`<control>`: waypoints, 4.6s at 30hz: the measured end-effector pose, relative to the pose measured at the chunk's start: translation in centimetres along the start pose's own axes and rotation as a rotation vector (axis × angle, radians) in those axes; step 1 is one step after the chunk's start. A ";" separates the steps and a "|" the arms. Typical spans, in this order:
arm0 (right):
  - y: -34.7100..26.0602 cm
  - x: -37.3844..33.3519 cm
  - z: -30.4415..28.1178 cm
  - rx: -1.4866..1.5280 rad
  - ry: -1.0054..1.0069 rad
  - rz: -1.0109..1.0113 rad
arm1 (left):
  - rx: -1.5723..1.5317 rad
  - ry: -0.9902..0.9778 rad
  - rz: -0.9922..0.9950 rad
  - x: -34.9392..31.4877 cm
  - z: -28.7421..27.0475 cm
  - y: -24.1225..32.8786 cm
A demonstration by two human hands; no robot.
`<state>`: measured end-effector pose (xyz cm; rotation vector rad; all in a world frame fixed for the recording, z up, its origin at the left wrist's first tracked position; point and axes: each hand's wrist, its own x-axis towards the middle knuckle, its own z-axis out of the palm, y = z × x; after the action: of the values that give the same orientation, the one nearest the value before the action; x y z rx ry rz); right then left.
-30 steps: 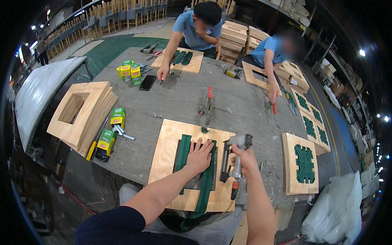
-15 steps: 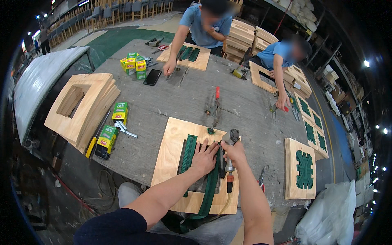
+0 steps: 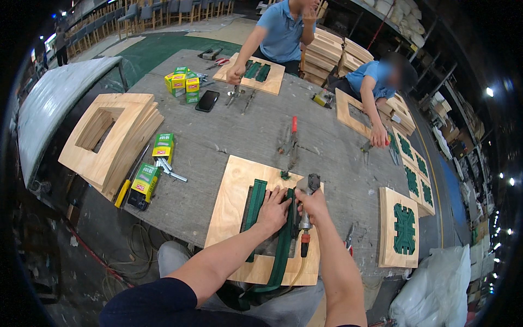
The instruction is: The person assembles a decorative green pattern onto a square wooden board by placing green strips and securing them with a nail gun. They repeatedly position strips, staple them, and trim excess material with scissors to form a symmetrical design.
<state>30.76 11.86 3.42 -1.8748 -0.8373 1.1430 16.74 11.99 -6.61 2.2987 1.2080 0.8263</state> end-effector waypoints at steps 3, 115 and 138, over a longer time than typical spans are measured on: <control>0.8 0.3 -0.5 -0.004 0.003 0.018 | -0.024 -0.012 0.009 -0.1 0.0 0.4; 22.1 -26.4 2.0 0.452 -0.049 0.213 | 0.186 -0.394 0.481 -18.9 -4.9 9.4; 23.3 -28.8 1.2 0.453 -0.073 0.241 | 0.380 -0.370 0.763 -19.5 -3.6 7.6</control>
<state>21.87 -23.08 -5.29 -1.5875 -0.3509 1.4196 10.11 -8.19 -5.41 3.1005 0.3187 0.3589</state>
